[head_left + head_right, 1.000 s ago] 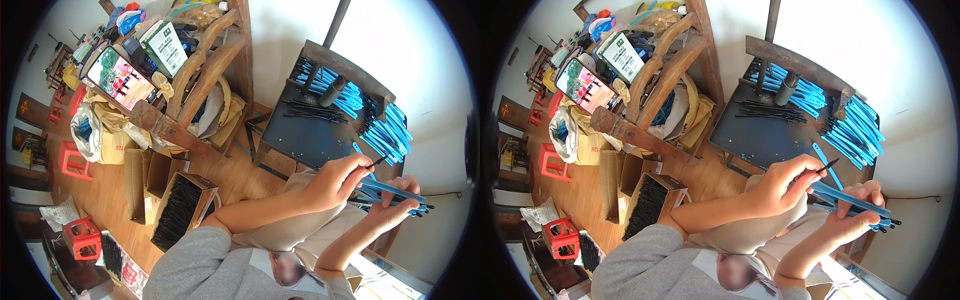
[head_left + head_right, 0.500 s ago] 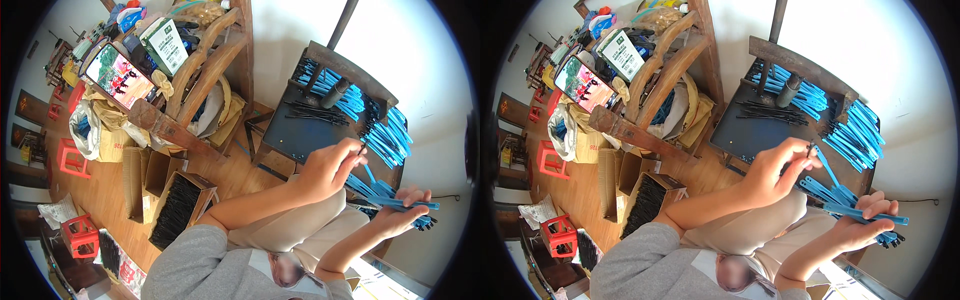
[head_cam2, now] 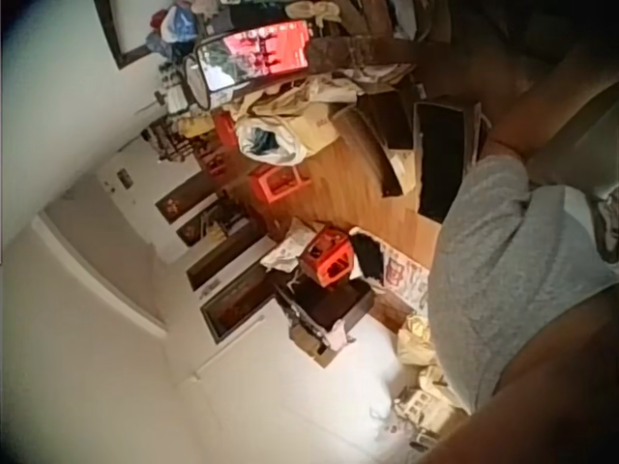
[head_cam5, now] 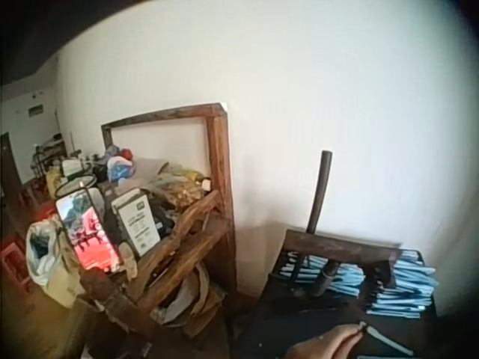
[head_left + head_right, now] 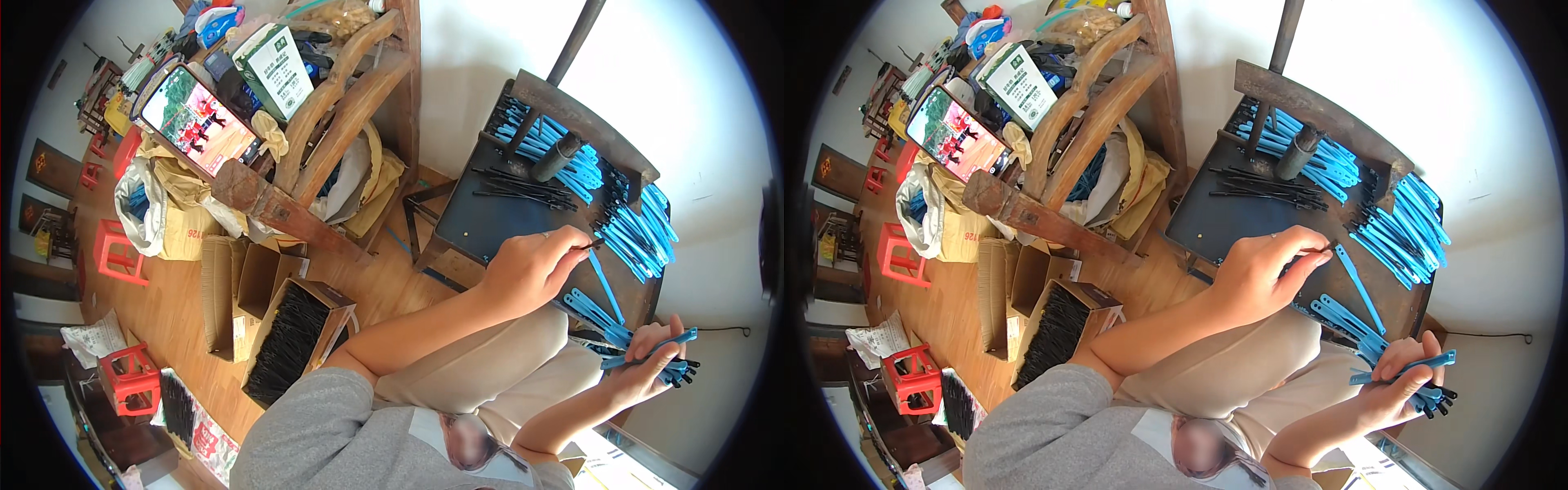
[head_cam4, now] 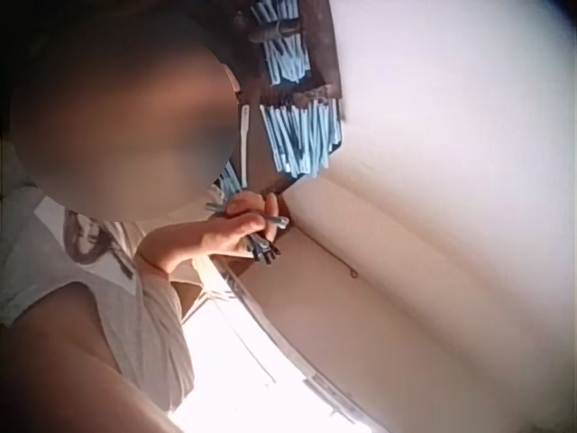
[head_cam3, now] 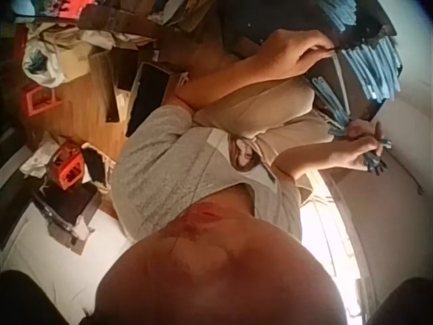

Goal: Assembling and inspecting blue practice butterfly knives at a workbench.

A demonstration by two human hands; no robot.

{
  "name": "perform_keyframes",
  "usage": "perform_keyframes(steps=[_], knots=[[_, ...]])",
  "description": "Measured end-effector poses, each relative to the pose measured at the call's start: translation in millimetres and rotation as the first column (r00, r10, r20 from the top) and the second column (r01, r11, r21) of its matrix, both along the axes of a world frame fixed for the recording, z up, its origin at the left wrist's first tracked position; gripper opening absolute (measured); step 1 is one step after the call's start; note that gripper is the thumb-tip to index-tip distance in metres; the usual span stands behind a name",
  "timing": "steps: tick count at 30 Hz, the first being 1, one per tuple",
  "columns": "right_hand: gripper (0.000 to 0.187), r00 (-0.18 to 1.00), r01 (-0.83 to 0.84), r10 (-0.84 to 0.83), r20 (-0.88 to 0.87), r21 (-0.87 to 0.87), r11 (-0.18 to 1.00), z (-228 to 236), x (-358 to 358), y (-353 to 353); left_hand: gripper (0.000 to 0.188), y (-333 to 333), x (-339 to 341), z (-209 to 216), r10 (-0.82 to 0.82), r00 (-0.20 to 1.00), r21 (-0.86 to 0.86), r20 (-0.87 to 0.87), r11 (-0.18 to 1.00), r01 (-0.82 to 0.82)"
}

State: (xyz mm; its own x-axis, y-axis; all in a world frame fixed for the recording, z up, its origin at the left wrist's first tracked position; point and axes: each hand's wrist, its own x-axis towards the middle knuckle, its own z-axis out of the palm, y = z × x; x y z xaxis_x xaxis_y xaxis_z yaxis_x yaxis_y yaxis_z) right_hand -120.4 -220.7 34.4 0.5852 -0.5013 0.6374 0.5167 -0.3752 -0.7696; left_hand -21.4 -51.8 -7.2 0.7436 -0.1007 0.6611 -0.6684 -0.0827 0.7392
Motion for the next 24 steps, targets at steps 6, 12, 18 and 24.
perform_keyframes(steps=[6,12,18,24], knots=[[0.053,1.000,-0.008,0.007,-0.028,-0.023,1.000,-3.4,0.1,1.1,0.012,-1.4,-0.6,-1.1,0.037,0.999,0.007,0.029,0.999,-0.038],[0.052,0.997,-0.048,0.046,-0.054,-0.032,0.998,-5.2,2.1,3.9,0.013,-1.1,-1.7,-1.4,0.041,0.999,-0.003,0.020,0.999,-0.040],[0.049,0.993,-0.088,0.080,-0.086,-0.098,0.991,-8.8,0.6,-0.1,0.013,-1.1,-1.5,0.2,0.039,0.999,0.002,0.019,0.999,-0.039],[0.048,0.991,-0.073,0.057,-0.118,-0.131,0.989,-7.7,0.1,1.0,0.013,-2.1,-1.6,-0.4,0.053,0.998,0.018,0.021,0.998,-0.053]])
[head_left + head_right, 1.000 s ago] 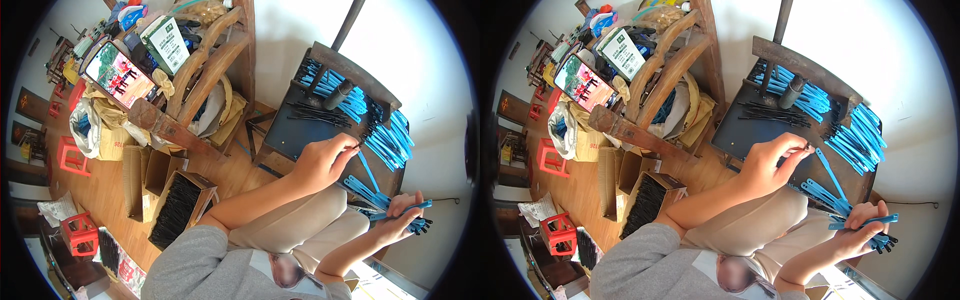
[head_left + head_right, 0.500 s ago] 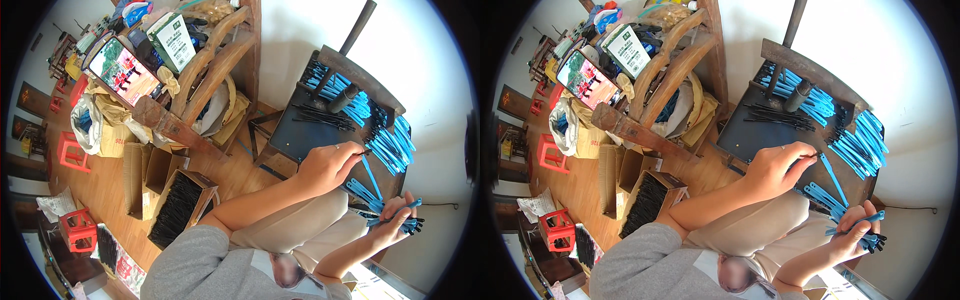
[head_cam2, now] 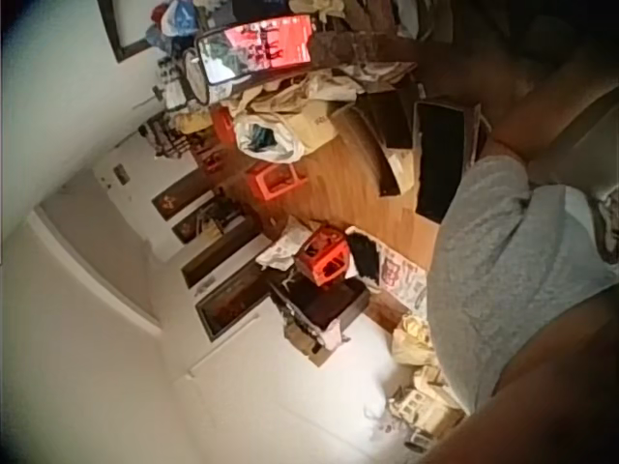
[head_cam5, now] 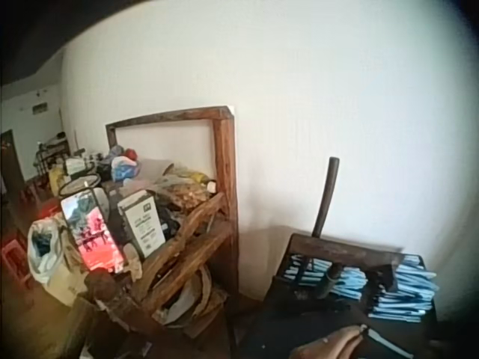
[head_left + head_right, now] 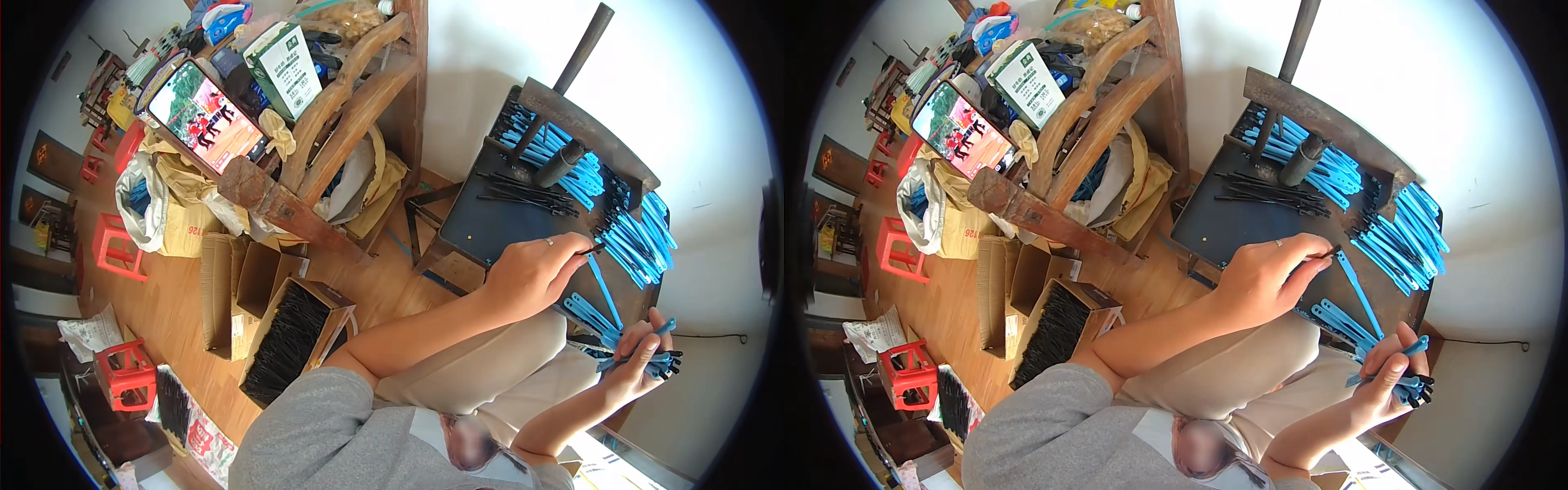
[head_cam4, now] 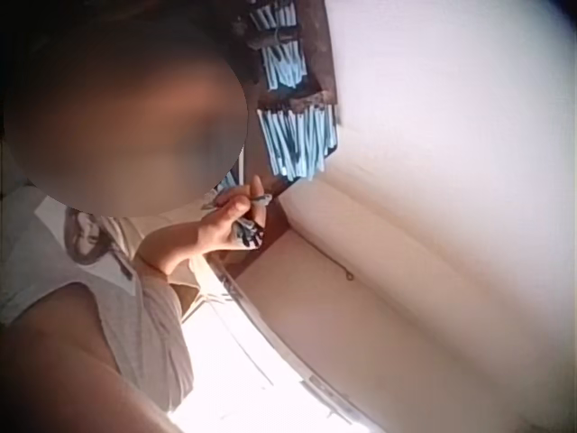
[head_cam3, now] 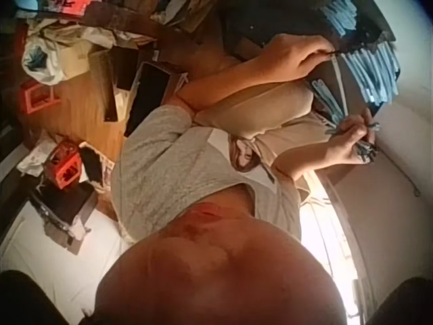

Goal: Assembling and inspecting blue practice butterfly knives at a workbench.

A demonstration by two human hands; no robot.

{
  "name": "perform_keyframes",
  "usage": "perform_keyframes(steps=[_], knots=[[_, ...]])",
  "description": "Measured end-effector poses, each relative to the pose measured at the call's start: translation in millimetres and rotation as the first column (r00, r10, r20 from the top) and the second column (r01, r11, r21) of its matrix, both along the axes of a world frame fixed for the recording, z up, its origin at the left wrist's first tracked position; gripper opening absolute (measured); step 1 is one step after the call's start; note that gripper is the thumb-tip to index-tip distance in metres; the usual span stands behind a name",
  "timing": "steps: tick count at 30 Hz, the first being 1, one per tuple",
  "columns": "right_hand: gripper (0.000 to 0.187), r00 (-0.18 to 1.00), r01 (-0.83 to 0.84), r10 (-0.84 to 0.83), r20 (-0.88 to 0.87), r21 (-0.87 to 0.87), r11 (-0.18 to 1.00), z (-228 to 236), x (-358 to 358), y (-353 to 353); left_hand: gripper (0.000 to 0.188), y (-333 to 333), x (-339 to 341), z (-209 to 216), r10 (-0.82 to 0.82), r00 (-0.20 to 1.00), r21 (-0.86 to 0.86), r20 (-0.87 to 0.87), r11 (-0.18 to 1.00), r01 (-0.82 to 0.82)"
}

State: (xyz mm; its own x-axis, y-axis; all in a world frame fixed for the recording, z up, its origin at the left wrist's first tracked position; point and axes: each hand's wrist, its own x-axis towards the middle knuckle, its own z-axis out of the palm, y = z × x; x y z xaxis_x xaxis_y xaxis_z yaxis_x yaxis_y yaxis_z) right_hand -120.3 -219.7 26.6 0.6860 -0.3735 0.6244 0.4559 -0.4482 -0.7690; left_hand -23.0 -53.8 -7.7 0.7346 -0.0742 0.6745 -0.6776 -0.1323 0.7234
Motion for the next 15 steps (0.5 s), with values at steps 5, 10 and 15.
perform_keyframes(steps=[5,10,15], knots=[[0.048,1.000,0.002,-0.001,-0.009,0.044,0.999,4.3,-2.4,-0.7,0.014,1.0,-0.6,0.6,0.011,1.000,0.004,0.015,1.000,-0.011],[0.049,0.999,0.035,-0.035,0.016,0.013,0.999,3.8,-6.1,-2.7,0.014,1.0,0.4,-2.0,-0.025,1.000,-0.004,-0.011,1.000,0.025],[0.049,0.999,0.044,-0.044,0.017,0.015,0.999,6.8,-6.4,-4.5,0.015,2.4,0.9,1.9,-0.040,0.999,0.008,-0.020,0.999,0.040]])
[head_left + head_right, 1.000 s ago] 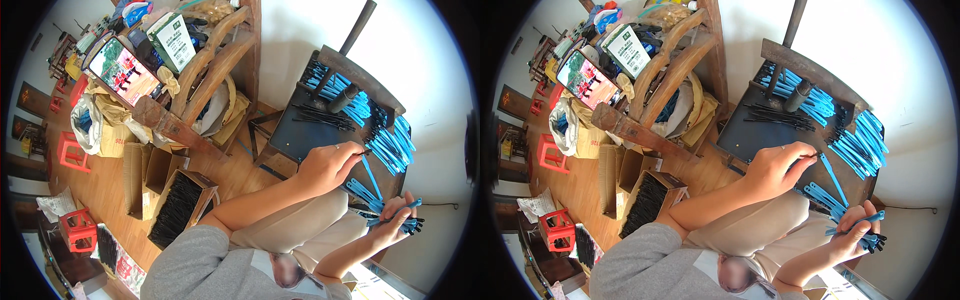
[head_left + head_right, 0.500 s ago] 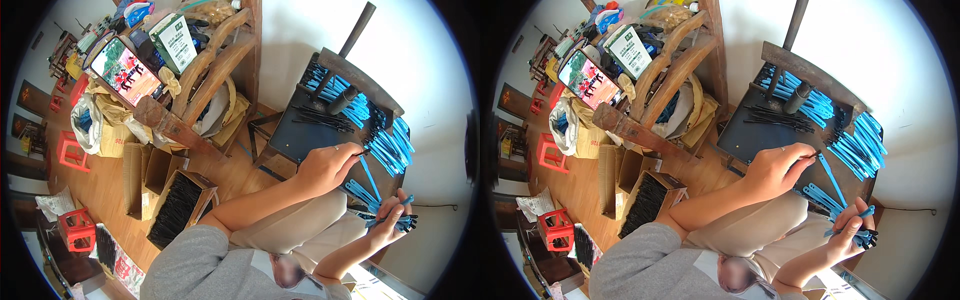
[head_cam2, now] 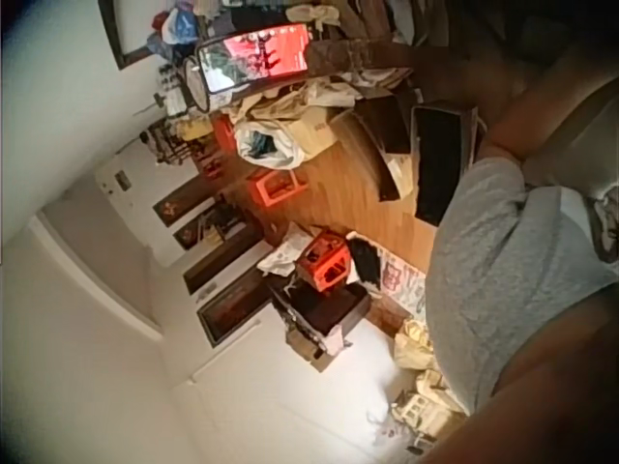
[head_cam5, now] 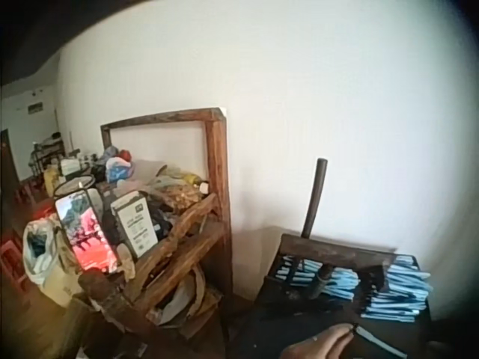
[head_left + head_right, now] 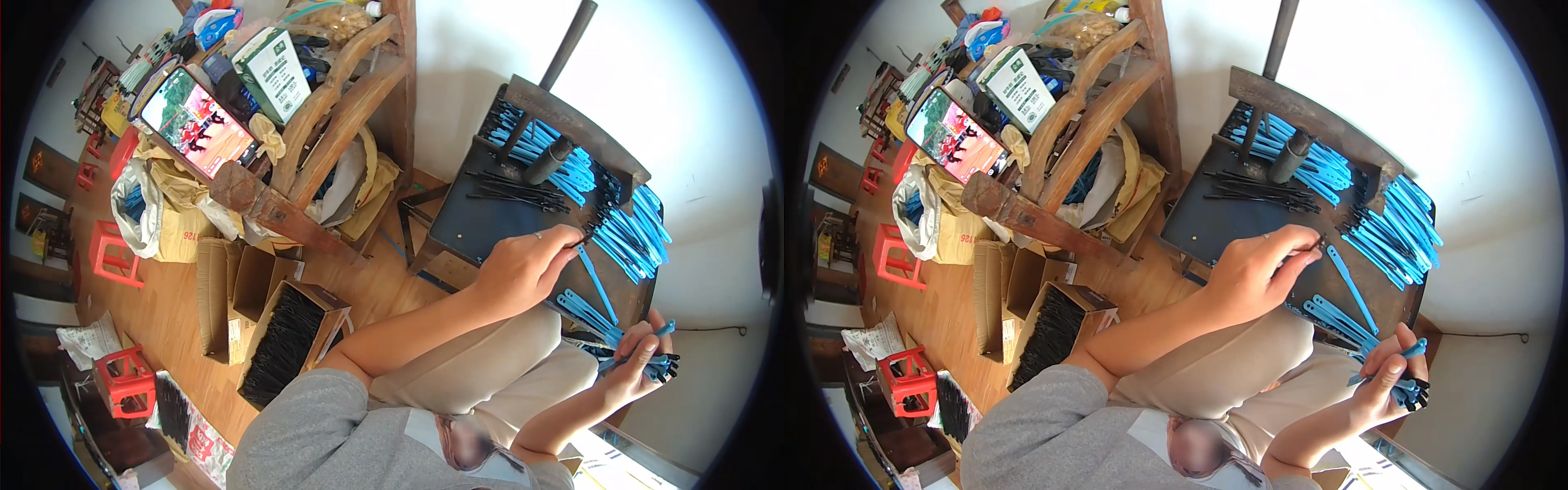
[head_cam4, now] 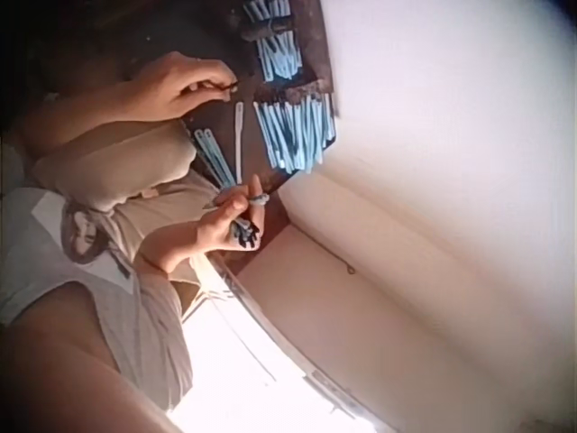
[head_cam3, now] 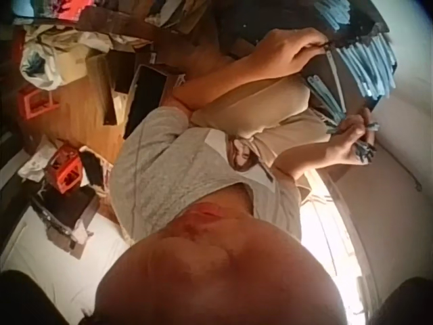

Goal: Assembling and inspecting blue practice butterfly knives at a workbench.

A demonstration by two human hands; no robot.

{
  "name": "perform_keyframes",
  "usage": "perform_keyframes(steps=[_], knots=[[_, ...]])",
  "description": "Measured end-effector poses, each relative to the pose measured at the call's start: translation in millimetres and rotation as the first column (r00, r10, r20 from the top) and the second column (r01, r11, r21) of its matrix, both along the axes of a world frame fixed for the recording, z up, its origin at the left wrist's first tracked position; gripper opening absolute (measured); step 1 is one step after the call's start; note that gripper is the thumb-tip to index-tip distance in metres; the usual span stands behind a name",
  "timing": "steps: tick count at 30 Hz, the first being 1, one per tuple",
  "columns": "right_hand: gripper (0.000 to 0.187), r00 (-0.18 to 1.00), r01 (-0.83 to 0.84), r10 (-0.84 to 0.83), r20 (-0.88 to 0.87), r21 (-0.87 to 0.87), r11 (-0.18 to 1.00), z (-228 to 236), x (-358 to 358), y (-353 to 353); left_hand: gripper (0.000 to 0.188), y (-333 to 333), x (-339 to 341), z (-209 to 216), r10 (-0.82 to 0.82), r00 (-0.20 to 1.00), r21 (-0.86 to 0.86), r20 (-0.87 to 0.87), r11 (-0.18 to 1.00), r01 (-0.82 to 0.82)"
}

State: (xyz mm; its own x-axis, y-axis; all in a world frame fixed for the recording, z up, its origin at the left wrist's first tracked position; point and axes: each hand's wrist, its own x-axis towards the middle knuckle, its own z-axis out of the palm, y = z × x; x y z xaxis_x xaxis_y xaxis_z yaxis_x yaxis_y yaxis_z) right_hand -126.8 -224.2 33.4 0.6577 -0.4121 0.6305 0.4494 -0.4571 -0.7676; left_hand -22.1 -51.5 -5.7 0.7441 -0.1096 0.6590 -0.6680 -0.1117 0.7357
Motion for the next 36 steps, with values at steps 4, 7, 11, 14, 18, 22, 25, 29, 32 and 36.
perform_keyframes(steps=[4,7,11,14,18,22,25,29,32,36], knots=[[0.041,0.996,-0.040,0.025,-0.089,-0.167,0.985,13,4,0,0.017,0,4,1,-0.114,0.983,-0.067,-0.141,0.992,0.106],[0.028,0.971,-0.165,0.073,-0.229,-0.414,0.895,20,20,-6,0.015,3,8,2,-0.217,0.954,-0.142,-0.208,0.971,0.190],[0.028,0.958,-0.251,0.138,-0.252,-0.503,0.827,25,43,-4,0.012,-4,21,10,-0.221,0.964,-0.097,-0.149,0.973,0.208],[0.022,0.946,-0.275,0.133,-0.297,-0.510,0.815,22,60,-7,0.010,-8,33,10,-0.195,0.973,-0.064,-0.121,0.980,0.188],[0.026,0.940,-0.305,0.149,-0.306,-0.562,0.769,24,82,-7,0.009,-11,45,10,-0.200,0.975,-0.075,-0.098,0.978,0.193],[0.029,0.953,-0.278,0.139,-0.270,-0.589,0.759,12,100,-12,0.010,-13,50,8,-0.190,0.974,0.011,-0.122,0.981,0.193],[0.030,0.967,-0.236,0.121,-0.226,-0.604,0.761,6,106,-16,0.010,-17,46,13,-0.217,0.952,-0.023,-0.215,0.976,0.217],[0.029,0.972,-0.226,0.140,-0.187,-0.590,0.775,3,109,-21,0.009,-21,42,22,-0.207,0.944,0.007,-0.257,0.977,0.215],[0.027,0.977,-0.211,0.163,-0.135,-0.587,0.781,3,112,-22,0.010,-23,43,23,-0.218,0.937,0.000,-0.271,0.974,0.227],[0.026,0.973,-0.231,0.170,-0.159,-0.581,0.781,3,114,-20,0.010,-27,46,25,-0.173,0.959,0.031,-0.225,0.982,0.184]])
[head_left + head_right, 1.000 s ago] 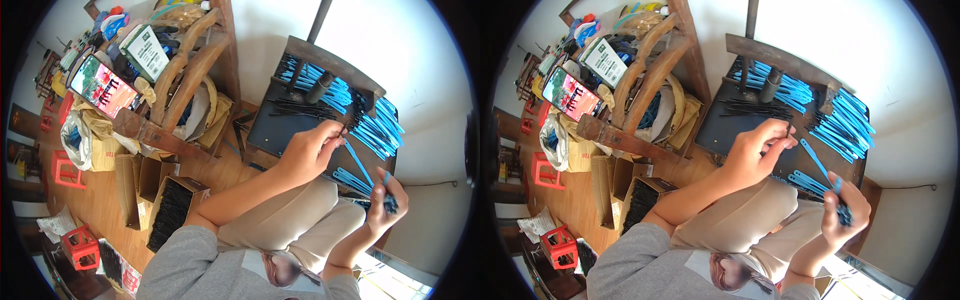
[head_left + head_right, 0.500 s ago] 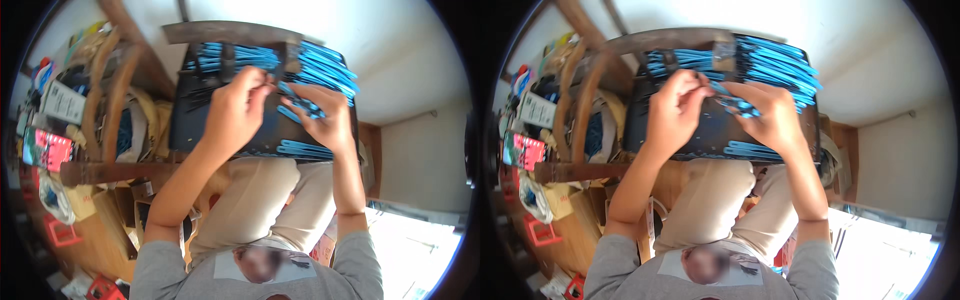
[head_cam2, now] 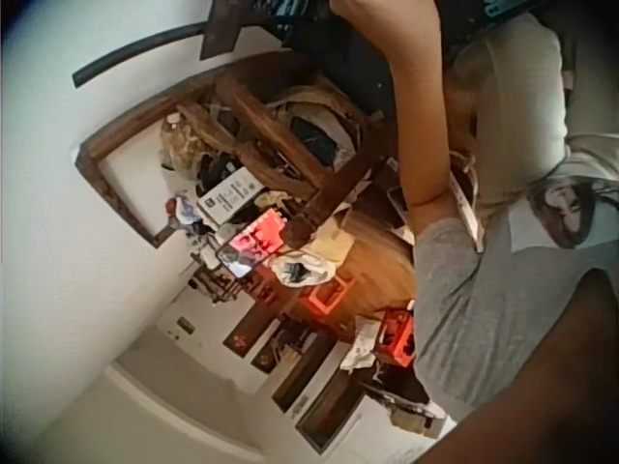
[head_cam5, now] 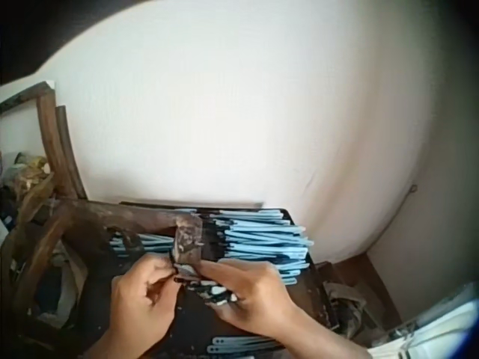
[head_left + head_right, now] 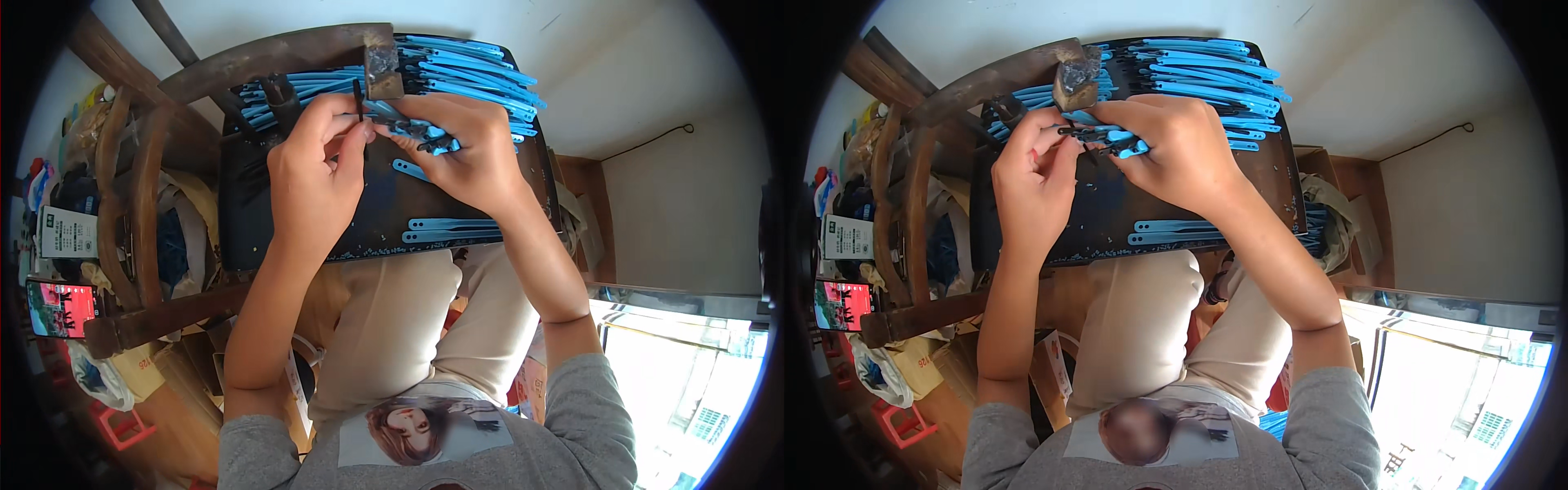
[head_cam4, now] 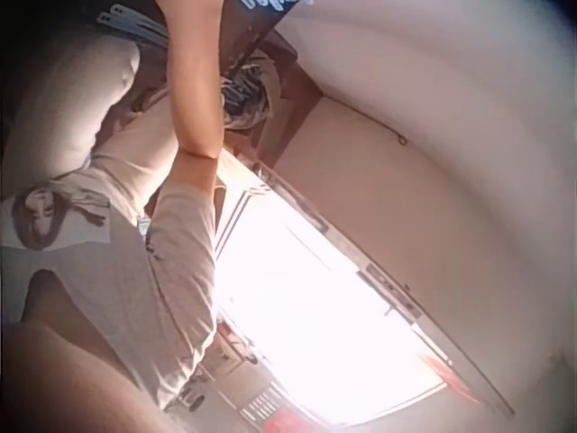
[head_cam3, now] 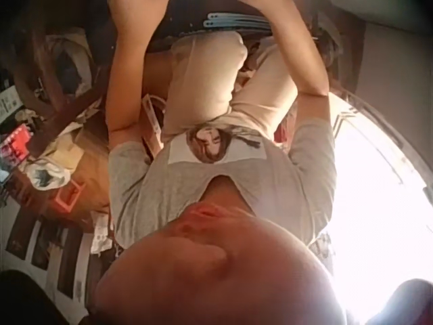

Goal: Assembling and inspecting blue practice butterfly knives at a workbench.

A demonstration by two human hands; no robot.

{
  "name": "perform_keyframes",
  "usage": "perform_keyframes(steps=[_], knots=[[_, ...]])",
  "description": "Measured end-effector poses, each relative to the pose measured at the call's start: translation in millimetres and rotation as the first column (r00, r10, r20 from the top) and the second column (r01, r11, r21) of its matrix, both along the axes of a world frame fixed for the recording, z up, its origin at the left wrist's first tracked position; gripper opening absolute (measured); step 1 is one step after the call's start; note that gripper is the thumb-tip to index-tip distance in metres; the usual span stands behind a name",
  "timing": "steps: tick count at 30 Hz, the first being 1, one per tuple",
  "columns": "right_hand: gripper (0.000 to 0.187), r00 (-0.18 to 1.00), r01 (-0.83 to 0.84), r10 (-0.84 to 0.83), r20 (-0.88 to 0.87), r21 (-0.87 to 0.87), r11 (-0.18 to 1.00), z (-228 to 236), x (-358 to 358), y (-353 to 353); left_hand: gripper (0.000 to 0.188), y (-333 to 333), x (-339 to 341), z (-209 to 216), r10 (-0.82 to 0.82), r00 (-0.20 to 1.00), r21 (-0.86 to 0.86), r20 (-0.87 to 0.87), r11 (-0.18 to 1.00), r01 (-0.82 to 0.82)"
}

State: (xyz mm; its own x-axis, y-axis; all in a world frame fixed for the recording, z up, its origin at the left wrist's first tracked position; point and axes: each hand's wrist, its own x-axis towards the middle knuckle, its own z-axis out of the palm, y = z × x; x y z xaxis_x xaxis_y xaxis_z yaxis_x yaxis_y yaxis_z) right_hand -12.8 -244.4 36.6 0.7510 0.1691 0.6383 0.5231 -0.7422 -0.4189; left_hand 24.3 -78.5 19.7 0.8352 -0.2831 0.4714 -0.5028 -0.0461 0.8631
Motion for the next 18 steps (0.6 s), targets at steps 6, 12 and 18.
perform_keyframes(steps=[6,12,18], knots=[[0.025,0.998,0.055,-0.055,0.042,0.013,0.998,-2,2,0,0.011,-3,0,-3,0.028,0.999,0.016,0.027,0.999,-0.029],[0.025,0.998,0.060,-0.059,0.028,-0.023,0.998,2,3,-2,0.012,-4,3,-8,0.033,0.997,0.000,0.067,0.999,-0.033],[0.025,0.995,0.073,-0.076,-0.067,-0.041,0.996,6,2,-4,0.013,-4,7,-12,0.036,0.995,-0.001,0.096,0.999,-0.036]])
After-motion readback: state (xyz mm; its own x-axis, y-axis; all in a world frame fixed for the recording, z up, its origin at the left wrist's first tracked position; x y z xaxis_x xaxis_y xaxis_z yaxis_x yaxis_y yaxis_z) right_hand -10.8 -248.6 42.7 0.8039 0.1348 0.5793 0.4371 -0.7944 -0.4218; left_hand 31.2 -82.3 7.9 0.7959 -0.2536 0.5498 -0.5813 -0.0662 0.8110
